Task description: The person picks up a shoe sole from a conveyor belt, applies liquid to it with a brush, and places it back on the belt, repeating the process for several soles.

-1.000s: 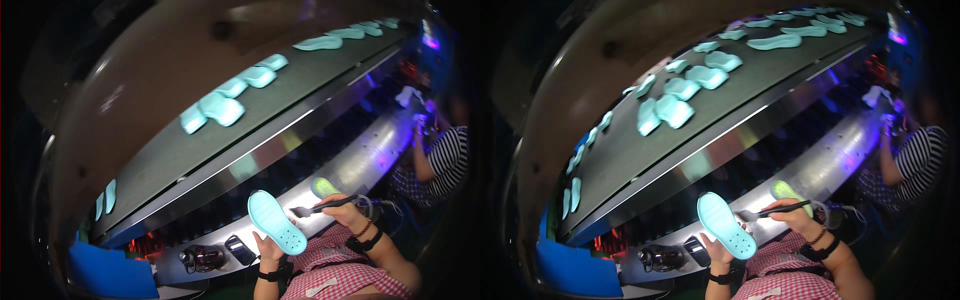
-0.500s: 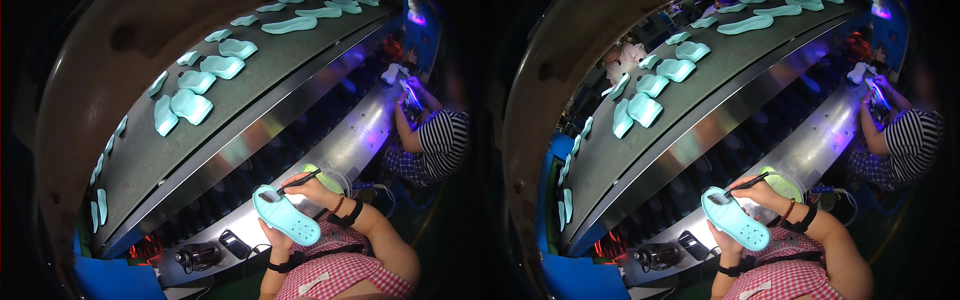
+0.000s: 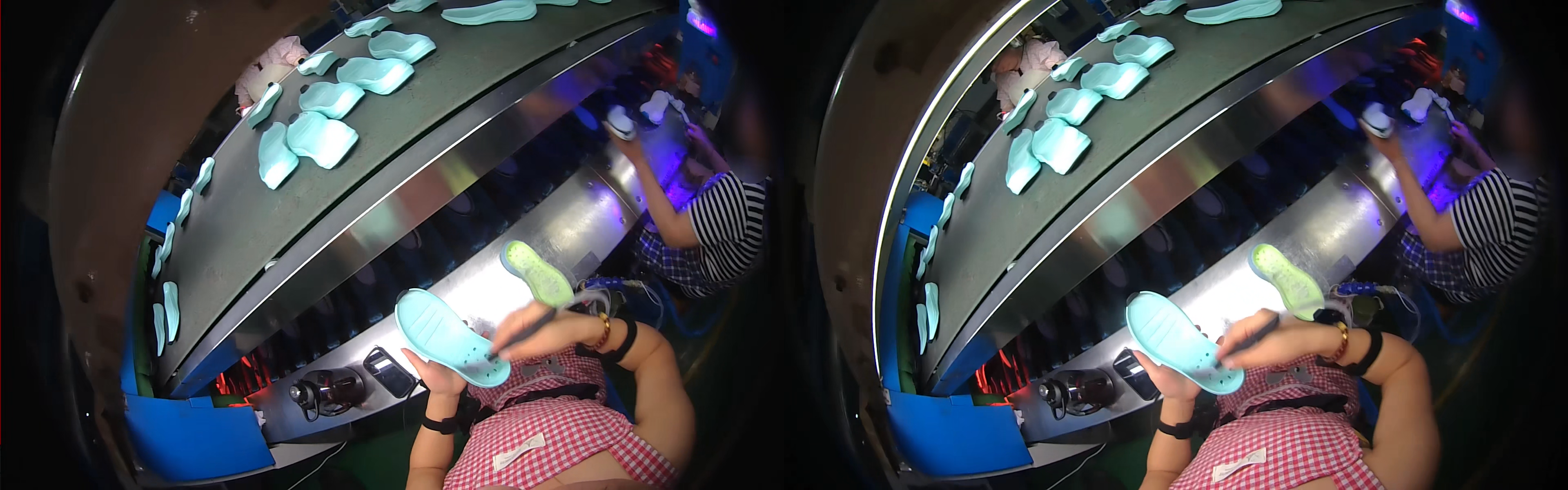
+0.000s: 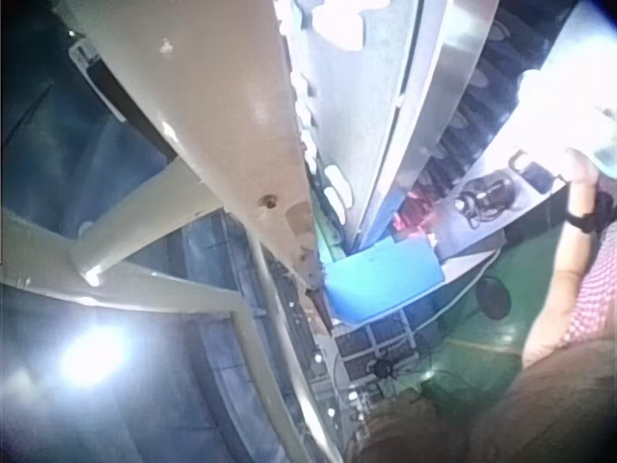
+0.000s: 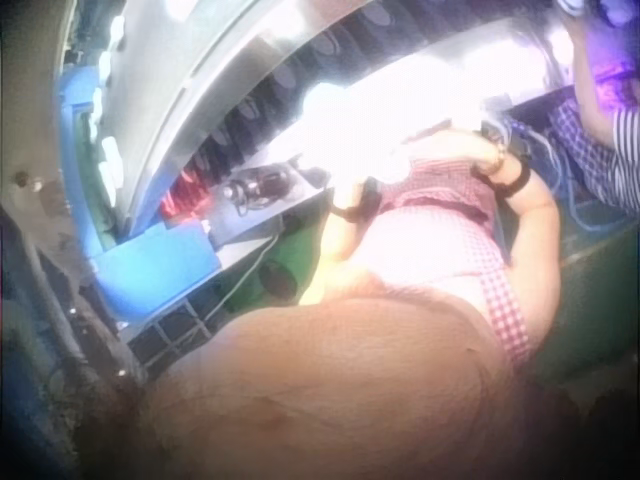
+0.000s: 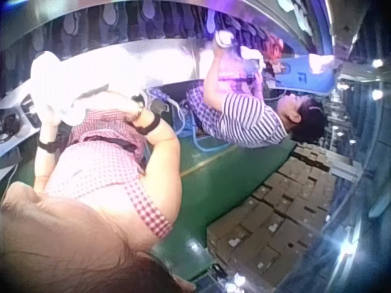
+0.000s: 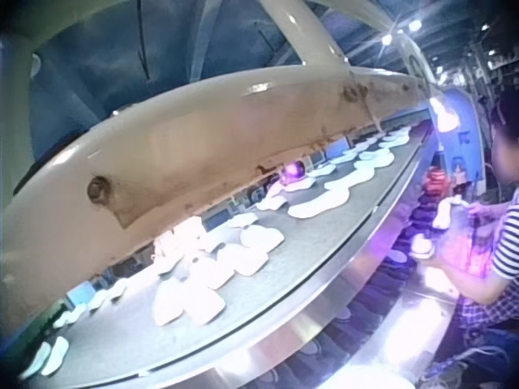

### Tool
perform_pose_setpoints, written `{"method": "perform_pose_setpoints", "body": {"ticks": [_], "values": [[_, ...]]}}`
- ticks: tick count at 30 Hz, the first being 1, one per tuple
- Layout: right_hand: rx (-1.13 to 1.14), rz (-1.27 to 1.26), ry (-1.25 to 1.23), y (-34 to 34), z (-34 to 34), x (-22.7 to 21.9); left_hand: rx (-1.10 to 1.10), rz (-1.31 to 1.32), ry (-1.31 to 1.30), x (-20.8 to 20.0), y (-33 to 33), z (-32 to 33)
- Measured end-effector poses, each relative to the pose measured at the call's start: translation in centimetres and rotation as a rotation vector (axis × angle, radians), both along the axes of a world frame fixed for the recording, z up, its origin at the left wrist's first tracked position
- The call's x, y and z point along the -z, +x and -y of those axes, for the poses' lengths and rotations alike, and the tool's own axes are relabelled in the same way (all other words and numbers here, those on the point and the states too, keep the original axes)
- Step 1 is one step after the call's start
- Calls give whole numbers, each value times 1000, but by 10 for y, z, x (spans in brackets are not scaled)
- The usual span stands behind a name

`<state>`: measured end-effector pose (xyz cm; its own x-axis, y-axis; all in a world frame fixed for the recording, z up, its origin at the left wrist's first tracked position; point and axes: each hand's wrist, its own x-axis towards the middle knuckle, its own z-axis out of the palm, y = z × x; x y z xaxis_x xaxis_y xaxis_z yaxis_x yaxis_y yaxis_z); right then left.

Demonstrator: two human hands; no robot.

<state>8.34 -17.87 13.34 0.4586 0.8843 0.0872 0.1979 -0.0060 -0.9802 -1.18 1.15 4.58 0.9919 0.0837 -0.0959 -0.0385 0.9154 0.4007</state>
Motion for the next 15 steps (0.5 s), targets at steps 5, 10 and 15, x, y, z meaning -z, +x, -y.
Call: {"method": "perform_pose_setpoints", "body": {"ticks": [5,10,15], "values": [[271,-7,165,10,-37,9,17,-28,-105,-19,12,26],[59,-171,130,2,-23,-10,-171,5,-8,-13,11,17],[-80,62,170,2,-18,2,-165,153,-31,-9,19,11]]}}
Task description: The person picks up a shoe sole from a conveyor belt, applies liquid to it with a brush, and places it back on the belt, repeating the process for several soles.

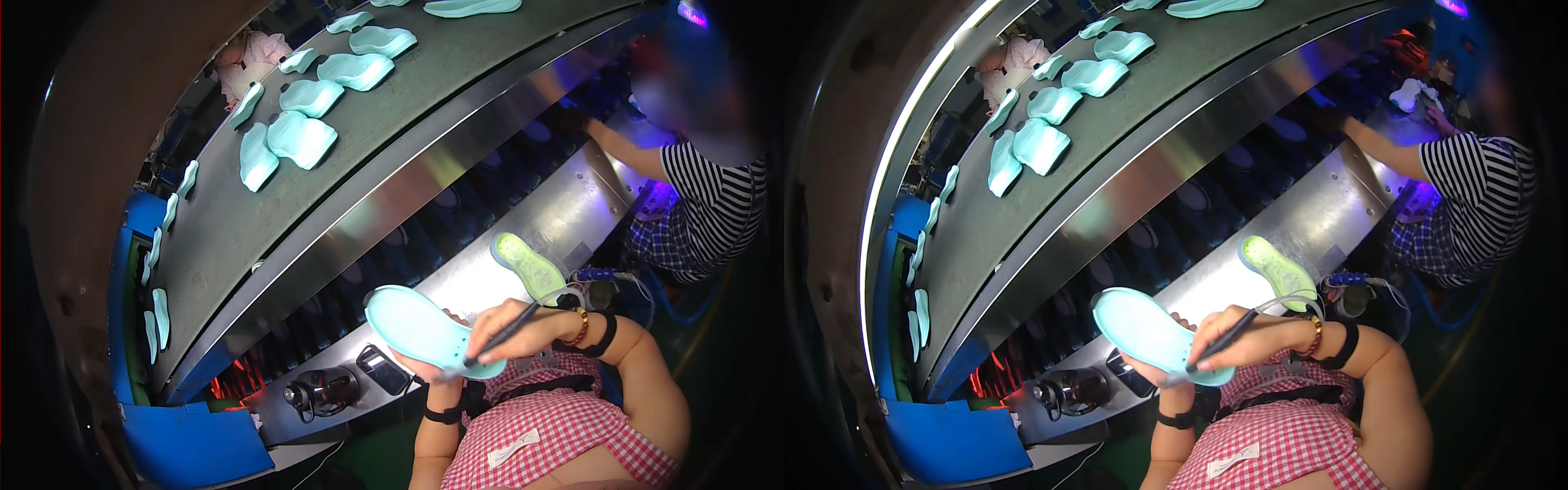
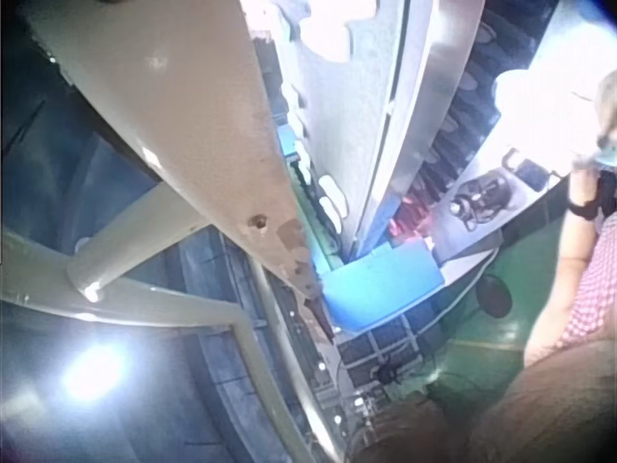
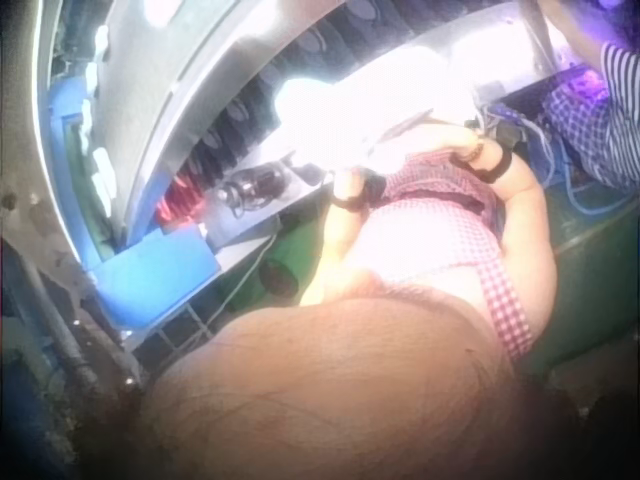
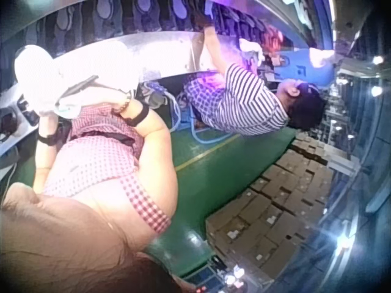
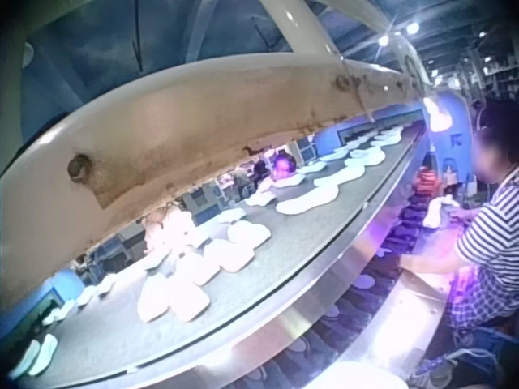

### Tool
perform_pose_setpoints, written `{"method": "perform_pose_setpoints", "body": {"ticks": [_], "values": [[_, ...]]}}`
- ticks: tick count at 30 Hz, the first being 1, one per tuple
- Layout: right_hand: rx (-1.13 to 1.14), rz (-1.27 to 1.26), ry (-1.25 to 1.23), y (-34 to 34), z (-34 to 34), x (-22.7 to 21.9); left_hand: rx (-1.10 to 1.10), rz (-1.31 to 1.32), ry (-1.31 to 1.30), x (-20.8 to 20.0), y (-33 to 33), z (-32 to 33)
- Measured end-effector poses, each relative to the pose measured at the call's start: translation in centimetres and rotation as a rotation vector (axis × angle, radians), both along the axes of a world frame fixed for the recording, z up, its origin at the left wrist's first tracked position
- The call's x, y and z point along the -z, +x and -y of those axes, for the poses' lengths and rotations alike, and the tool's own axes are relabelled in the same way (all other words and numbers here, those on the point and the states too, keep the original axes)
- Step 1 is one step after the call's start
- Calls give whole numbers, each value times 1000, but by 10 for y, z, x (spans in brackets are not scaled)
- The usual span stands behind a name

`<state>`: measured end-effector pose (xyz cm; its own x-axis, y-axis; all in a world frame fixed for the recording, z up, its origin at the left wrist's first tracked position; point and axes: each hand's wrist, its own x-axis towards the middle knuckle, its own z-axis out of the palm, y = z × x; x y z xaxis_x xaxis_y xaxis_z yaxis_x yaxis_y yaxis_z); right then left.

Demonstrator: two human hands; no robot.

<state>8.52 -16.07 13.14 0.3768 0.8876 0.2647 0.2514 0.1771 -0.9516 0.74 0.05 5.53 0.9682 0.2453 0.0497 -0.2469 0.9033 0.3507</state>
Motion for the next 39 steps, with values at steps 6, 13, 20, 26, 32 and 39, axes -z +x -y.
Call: {"method": "perform_pose_setpoints", "body": {"ticks": [6,13,20,26,32,39], "values": [[121,38,46,3,7,2,-319,-141,143,-18,13,2],[175,21,33,8,18,7,-416,-141,171,-32,12,-8],[222,-21,58,18,25,7,-473,-82,363,-45,17,-7],[63,-306,67,17,30,15,-395,14,414,-56,12,-10],[126,-649,150,2,21,21,-284,-117,220,-67,3,42],[76,-132,-146,17,38,-18,222,-170,216,-28,-12,-5]]}}
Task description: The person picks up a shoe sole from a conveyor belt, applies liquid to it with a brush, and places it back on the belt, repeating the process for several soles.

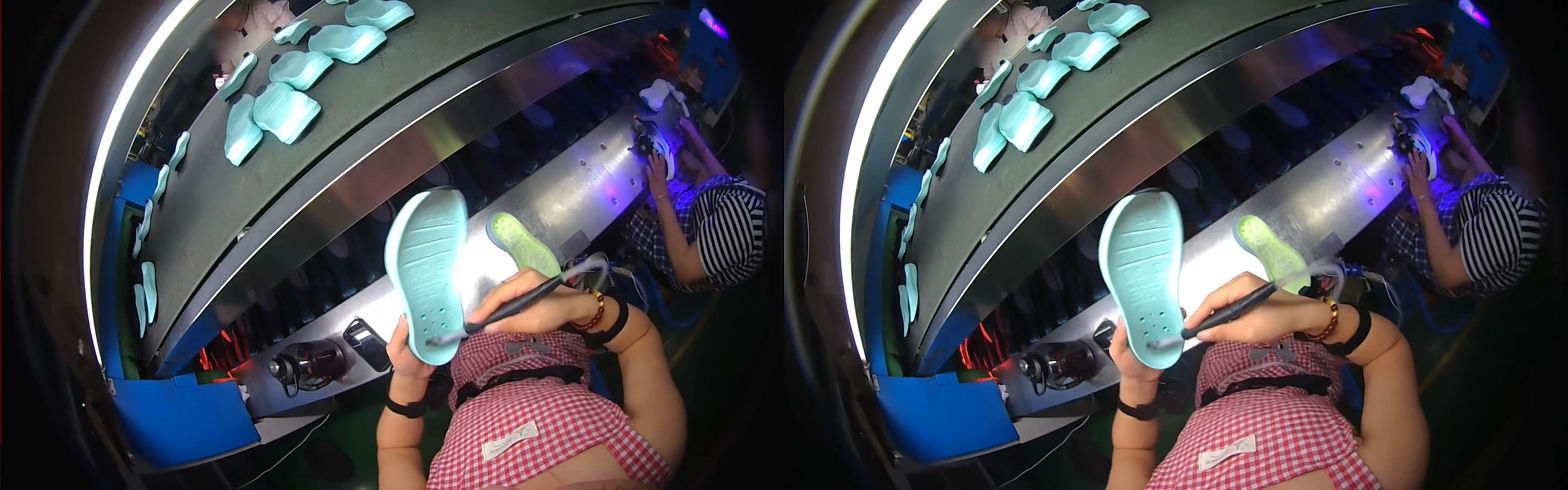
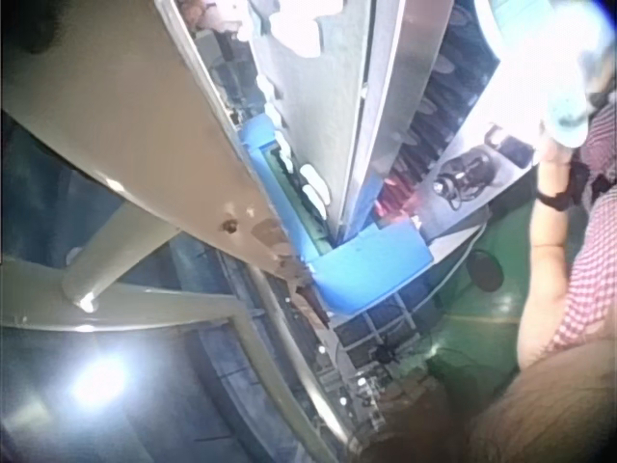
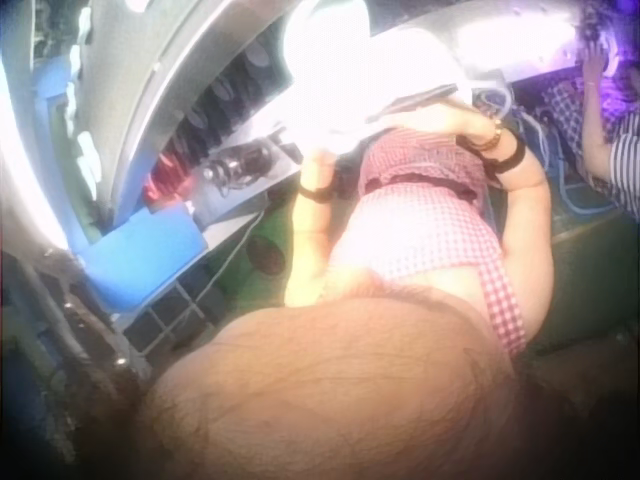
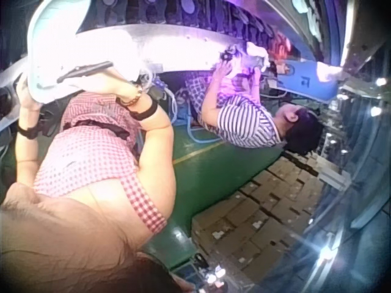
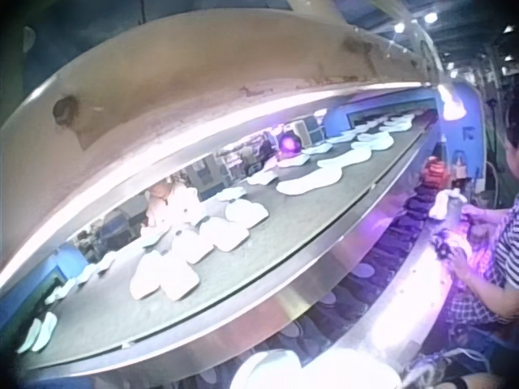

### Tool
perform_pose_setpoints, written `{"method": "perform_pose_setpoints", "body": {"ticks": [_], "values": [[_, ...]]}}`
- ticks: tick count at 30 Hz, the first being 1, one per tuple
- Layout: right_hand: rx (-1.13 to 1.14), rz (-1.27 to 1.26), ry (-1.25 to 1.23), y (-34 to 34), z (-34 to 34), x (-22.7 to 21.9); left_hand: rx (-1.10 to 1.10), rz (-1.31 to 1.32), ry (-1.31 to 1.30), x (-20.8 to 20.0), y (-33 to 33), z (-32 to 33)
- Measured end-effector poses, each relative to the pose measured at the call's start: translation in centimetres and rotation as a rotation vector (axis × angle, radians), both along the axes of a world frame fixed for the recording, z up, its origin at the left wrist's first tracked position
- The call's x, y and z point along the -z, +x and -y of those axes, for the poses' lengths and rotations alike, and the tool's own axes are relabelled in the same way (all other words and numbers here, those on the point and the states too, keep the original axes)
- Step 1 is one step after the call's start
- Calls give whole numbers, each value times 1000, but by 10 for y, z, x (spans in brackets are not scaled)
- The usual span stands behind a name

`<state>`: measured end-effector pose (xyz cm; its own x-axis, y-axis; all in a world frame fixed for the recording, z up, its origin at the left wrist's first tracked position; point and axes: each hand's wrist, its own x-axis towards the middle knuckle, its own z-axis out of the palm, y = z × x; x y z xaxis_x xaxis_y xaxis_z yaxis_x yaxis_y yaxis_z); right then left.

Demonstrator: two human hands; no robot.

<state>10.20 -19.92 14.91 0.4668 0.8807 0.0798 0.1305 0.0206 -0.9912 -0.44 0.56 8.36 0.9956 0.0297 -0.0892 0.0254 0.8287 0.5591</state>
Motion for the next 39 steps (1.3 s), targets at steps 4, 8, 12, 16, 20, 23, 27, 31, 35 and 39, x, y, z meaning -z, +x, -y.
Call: {"method": "perform_pose_setpoints", "body": {"ticks": [4,8,12,16,20,23,27,31,35,39], "values": [[-355,160,200,7,-1,0,237,-138,232,-17,10,-3],[-360,238,148,21,6,-25,465,-243,186,-31,9,-10],[-626,328,42,33,15,-25,598,-251,466,-43,14,-4],[-357,333,95,33,21,-36,516,-341,294,-41,1,-16],[-427,270,42,33,34,-22,509,-260,289,-36,-11,-32],[-196,283,157,28,33,-25,406,-269,294,-34,-22,-31],[-204,298,96,24,41,-20,319,-170,437,-33,-27,-43],[-184,342,255,7,42,-44,69,39,-256,-32,-30,-29],[40,246,34,1,20,-18,-88,210,-345,0,4,14],[251,230,93,9,5,6,25,233,-391,5,16,37]]}}
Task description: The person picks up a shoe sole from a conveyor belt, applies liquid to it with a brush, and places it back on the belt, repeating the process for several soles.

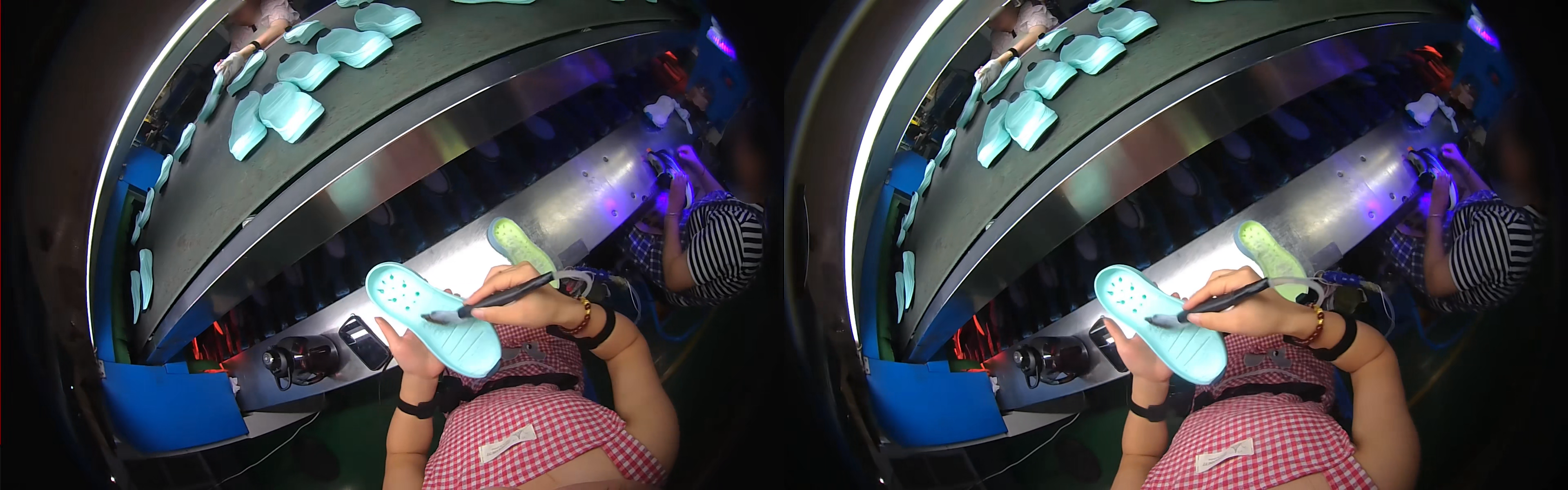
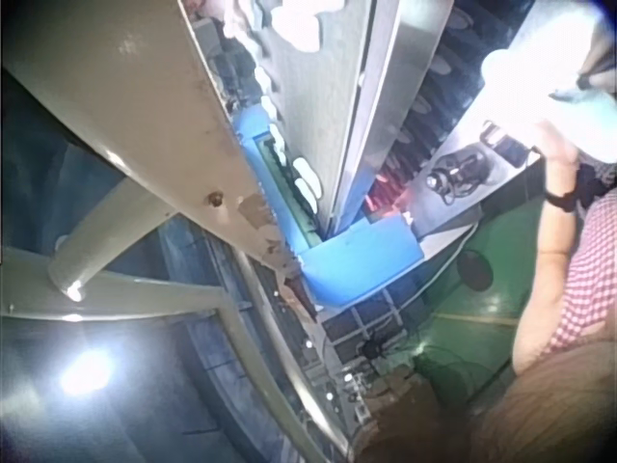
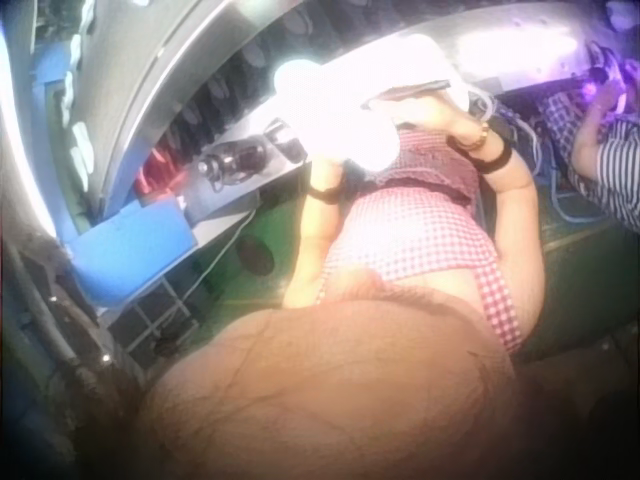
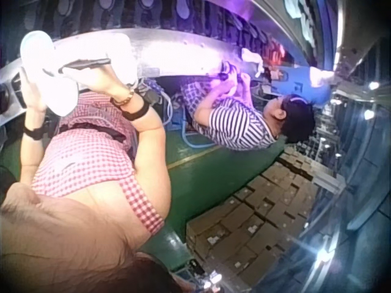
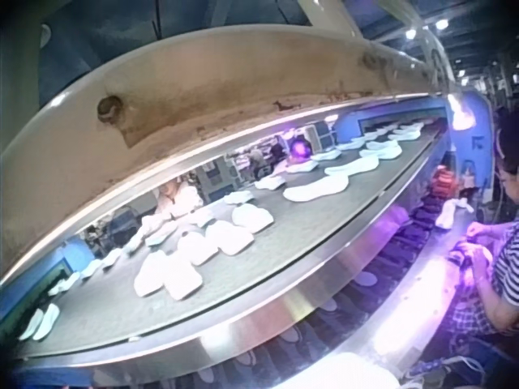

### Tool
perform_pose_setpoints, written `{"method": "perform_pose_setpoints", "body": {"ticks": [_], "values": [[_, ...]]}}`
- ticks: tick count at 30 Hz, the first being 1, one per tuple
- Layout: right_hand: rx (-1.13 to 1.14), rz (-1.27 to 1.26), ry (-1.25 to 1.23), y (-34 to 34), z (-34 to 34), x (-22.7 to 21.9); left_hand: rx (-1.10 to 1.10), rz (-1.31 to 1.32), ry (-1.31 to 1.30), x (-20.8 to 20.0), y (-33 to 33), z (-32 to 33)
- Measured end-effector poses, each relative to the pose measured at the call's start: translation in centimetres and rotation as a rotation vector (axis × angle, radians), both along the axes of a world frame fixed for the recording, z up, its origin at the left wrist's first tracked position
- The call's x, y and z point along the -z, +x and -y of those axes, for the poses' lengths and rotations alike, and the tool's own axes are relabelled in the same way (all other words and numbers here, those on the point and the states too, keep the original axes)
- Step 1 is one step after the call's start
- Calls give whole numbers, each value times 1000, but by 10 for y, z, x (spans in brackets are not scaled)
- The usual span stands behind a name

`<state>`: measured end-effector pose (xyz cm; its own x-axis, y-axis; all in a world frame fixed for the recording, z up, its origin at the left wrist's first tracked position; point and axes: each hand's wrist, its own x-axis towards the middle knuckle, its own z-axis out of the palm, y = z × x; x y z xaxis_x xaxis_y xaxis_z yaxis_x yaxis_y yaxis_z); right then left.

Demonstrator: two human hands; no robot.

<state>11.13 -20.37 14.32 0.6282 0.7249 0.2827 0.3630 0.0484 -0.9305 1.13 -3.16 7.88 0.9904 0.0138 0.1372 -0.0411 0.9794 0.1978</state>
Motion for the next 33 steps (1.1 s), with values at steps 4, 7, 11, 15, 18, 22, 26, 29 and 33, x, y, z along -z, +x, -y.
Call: {"method": "perform_pose_setpoints", "body": {"ticks": [4,7,11,15,18,22,26,29,33], "values": [[-37,550,71,-21,-10,5,-143,-168,80,4,2,0],[-296,553,-97,-30,8,0,-358,-302,134,11,1,-11],[-236,120,-44,-8,11,-18,-296,-224,129,-2,7,3],[-218,148,66,-10,-10,-8,-334,-120,182,-10,21,7],[-418,14,65,-15,-1,-19,-362,-83,174,-16,25,5],[-152,116,-8,6,-5,-21,-408,-91,174,-23,26,5],[-536,36,65,-2,4,-13,-446,-80,185,-12,29,-10],[-178,-172,-98,12,9,-13,-445,-102,197,-15,30,-5],[-404,7,-73,0,13,-12,-444,-93,228,-14,33,-8]]}}
